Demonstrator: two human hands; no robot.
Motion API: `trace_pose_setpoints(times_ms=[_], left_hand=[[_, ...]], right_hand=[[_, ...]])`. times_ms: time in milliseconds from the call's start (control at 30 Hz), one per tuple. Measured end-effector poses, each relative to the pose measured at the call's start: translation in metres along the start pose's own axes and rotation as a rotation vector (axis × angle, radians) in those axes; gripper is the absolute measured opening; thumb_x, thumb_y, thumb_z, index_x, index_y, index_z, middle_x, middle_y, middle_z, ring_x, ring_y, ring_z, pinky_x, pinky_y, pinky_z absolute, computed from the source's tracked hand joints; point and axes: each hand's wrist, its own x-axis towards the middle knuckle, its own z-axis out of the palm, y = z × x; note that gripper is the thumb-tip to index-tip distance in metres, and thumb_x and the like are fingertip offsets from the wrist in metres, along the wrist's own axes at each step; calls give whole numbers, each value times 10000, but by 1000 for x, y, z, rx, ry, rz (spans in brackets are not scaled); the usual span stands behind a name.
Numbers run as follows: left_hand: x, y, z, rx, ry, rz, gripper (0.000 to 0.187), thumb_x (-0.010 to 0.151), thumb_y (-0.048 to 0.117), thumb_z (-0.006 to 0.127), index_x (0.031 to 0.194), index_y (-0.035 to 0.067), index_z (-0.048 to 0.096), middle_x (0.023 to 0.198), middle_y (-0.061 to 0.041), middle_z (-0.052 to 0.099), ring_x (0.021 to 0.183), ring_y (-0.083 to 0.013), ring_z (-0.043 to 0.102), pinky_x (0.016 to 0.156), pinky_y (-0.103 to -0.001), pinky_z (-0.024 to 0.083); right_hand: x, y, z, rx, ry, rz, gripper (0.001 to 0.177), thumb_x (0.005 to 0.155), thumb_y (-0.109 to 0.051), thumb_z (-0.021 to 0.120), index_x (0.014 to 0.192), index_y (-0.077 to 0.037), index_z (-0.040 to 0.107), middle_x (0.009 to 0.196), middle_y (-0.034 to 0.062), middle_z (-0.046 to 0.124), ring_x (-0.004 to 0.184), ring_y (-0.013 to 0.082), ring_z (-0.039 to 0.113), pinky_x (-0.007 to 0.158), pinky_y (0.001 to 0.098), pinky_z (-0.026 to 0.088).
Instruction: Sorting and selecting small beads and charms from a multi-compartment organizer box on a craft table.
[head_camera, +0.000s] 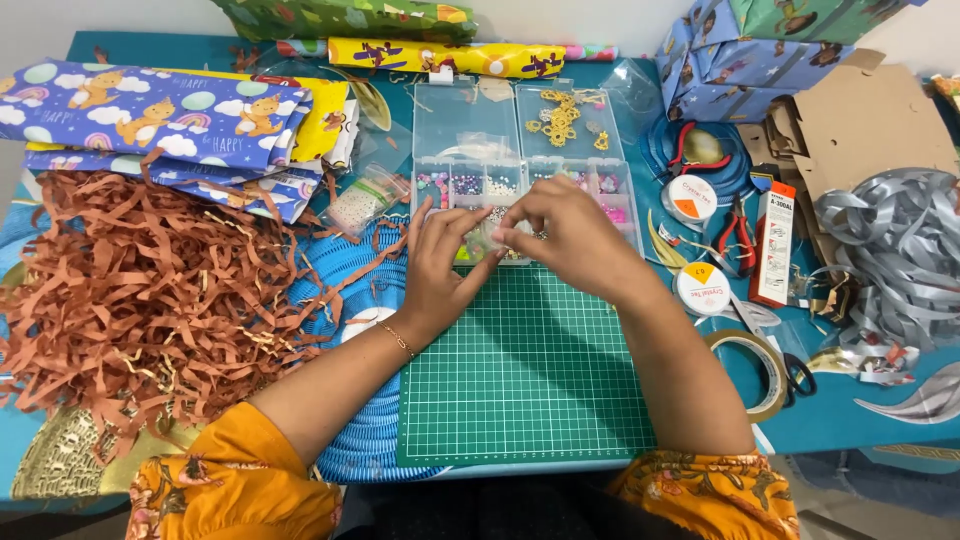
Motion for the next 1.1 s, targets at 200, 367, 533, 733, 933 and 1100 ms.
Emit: trace_pose_setpoints(times_ms=[200, 367, 533, 733, 933, 1100], left_hand=[[1, 1, 0, -6, -14, 7, 499, 907, 220, 825, 1352, 114, 626, 1183, -73, 635, 1164, -296, 633, 1187, -662, 254], [1, 2, -2, -6, -23, 13, 506, 906, 215, 826, 1359, 123, 620, 1188, -53, 629, 1164, -282, 626, 1188, -656, 248], [1, 1, -1, -8, -25, 12, 505, 907, 219, 826, 1359, 122, 622, 1188, -52, 631, 1166, -284, 628, 1189, -661, 242], [1, 2, -2, -31, -30, 5, 495, 912, 227, 821, 1345, 101, 617, 1176, -69, 623, 1162, -302, 625, 1189, -676, 226], [0, 1, -1, -31, -34, 3, 509, 911, 215, 822, 1363, 118, 610, 1180, -51, 620, 1168, -279, 623, 1197, -666, 219], [-3, -4, 1, 12, -59, 37, 515, 924, 183, 802, 1397, 141, 603, 1171, -32, 611, 1157, -272, 632, 1198, -652, 241]], right_hand=[[-2, -4, 4, -137, 33, 23, 128, 883, -209, 799, 879, -87, 762, 725, 49, 520, 848, 263, 536, 835, 438, 469], [-2, 1, 1, -176, 61, 3, 94, 870, -206, 813, 883, -125, 767, 725, 21, 518, 841, 248, 546, 835, 431, 471], [-1, 2, 6, -97, 93, -20, 89, 881, -181, 813, 922, -119, 764, 739, 8, 491, 847, 237, 528, 833, 425, 461], [-3, 2, 5, -52, 96, -64, 135, 872, -132, 802, 999, -132, 757, 798, 16, 538, 892, 247, 543, 856, 428, 462], [-10, -5, 4, -202, 11, -75, 95, 888, -110, 720, 967, -123, 771, 836, 75, 602, 912, 284, 544, 842, 459, 456], [-11, 7, 21, -464, -110, -119, 98, 892, -192, 701, 942, -174, 783, 881, 33, 630, 943, 231, 524, 811, 390, 438]])
